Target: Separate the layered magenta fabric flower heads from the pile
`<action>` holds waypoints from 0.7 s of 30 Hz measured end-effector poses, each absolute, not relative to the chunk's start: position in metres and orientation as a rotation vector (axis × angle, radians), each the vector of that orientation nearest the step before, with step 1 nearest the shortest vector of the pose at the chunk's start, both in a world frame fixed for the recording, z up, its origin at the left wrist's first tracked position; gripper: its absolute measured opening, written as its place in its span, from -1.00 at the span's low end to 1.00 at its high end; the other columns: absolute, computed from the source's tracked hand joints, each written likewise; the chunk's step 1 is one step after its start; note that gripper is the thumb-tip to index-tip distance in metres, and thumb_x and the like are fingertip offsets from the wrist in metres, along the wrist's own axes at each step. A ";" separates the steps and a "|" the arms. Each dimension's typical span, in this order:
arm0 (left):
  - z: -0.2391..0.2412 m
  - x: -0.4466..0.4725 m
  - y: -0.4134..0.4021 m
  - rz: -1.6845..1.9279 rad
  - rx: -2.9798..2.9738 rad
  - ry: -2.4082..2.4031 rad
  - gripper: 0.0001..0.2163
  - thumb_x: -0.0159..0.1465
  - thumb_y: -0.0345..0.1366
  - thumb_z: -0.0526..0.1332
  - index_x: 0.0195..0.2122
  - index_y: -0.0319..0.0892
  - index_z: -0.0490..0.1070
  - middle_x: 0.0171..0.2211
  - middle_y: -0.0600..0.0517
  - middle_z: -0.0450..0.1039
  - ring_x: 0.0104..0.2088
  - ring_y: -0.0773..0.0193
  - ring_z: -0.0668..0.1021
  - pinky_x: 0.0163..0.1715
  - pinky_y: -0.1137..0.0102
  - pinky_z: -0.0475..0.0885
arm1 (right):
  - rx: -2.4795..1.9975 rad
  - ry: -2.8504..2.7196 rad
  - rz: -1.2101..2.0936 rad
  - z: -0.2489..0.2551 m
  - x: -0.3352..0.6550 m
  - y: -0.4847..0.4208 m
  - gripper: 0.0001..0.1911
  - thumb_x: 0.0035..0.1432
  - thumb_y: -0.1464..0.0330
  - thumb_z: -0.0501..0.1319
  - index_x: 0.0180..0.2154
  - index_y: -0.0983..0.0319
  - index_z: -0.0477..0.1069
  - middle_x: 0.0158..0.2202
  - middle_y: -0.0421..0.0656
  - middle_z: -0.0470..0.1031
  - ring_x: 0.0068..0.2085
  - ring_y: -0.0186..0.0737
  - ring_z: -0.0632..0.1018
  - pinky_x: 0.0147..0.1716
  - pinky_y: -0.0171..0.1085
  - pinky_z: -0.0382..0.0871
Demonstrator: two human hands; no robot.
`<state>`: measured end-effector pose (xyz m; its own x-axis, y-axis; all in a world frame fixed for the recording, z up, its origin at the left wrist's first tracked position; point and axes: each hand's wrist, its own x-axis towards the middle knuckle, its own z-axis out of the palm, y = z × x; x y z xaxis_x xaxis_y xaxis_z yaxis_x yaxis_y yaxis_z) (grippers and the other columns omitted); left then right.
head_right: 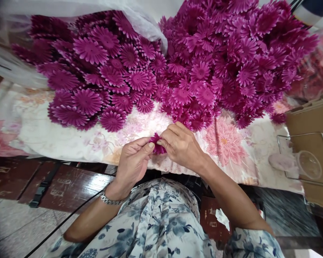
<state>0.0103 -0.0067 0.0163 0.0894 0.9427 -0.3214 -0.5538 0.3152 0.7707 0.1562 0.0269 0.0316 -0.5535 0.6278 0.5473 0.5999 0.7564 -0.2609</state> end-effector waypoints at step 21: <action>0.021 0.003 -0.005 1.178 0.579 0.852 -0.88 0.06 -0.27 0.34 -0.44 -0.23 0.54 -0.56 0.10 0.44 -0.53 0.38 0.50 -0.41 0.35 0.57 | -1.440 -2.097 -0.499 0.068 0.181 0.094 -0.71 0.28 0.27 0.01 -0.17 0.31 0.39 -0.33 -0.03 0.43 -0.26 -0.14 0.39 -0.22 -0.09 0.27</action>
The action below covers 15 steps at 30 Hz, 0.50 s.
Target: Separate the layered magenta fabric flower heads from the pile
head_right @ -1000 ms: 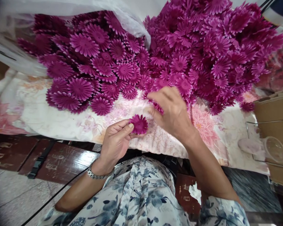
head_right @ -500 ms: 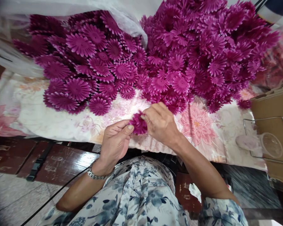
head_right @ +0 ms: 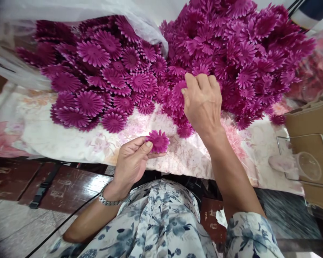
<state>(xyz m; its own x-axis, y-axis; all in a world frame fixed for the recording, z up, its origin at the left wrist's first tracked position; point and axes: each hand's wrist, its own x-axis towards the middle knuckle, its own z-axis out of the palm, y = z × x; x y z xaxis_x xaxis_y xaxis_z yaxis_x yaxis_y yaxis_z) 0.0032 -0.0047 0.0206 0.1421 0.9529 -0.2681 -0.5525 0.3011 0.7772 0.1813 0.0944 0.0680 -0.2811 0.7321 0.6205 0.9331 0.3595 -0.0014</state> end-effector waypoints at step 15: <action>0.012 0.009 -0.006 1.210 0.590 0.872 -0.87 0.01 -0.28 0.37 -0.43 -0.23 0.56 -0.50 0.06 0.50 -0.47 0.37 0.49 -0.45 0.45 0.50 | -0.898 -2.294 0.175 0.030 0.154 0.029 -0.86 0.19 0.48 0.11 -0.42 0.23 0.26 -0.53 -0.21 0.34 -0.46 -0.33 0.35 -0.41 -0.31 0.26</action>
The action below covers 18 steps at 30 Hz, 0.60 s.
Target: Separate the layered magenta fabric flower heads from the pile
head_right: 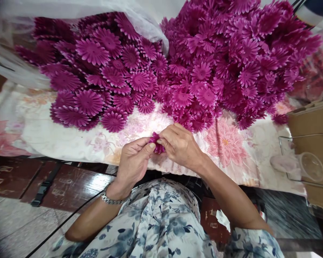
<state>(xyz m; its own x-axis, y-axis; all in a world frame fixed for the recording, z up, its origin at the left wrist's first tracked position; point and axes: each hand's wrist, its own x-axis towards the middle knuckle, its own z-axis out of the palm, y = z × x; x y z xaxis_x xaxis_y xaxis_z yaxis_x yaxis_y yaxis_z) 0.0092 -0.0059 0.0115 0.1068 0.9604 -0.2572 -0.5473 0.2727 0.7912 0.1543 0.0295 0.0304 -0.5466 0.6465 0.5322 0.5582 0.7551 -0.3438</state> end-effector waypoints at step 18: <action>0.021 0.004 -0.004 1.154 0.505 0.895 -0.81 -0.02 -0.22 0.39 -0.51 -0.25 0.50 -0.59 0.12 0.41 -0.54 0.39 0.46 -0.42 0.34 0.55 | -1.019 -2.353 0.101 0.054 0.166 0.054 -0.81 0.21 0.23 0.14 -0.29 0.23 0.37 -0.38 -0.14 0.41 -0.29 -0.23 0.41 -0.29 -0.22 0.32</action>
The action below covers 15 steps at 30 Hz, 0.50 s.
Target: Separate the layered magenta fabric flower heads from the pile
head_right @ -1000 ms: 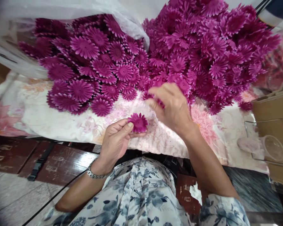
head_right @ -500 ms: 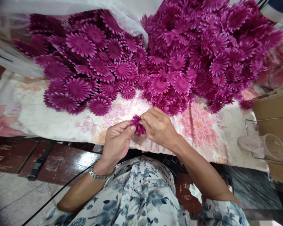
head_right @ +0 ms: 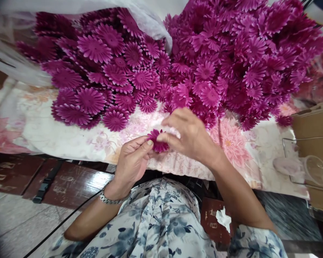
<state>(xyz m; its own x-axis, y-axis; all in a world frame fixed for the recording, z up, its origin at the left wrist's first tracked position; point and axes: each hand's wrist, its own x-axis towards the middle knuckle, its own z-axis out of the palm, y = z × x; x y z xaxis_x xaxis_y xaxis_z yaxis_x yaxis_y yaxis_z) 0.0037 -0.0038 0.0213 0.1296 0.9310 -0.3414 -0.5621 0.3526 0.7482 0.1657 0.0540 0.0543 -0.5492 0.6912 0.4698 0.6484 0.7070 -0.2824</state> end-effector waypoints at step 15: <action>0.019 0.007 -0.006 1.205 0.573 0.899 -0.85 0.02 -0.24 0.37 -0.48 -0.23 0.54 -0.59 0.08 0.44 -0.58 0.38 0.46 -0.51 0.42 0.48 | -1.029 -2.197 -0.064 0.043 0.153 0.046 -0.85 0.21 0.44 0.09 -0.44 0.19 0.25 -0.52 -0.19 0.31 -0.43 -0.27 0.34 -0.41 -0.26 0.25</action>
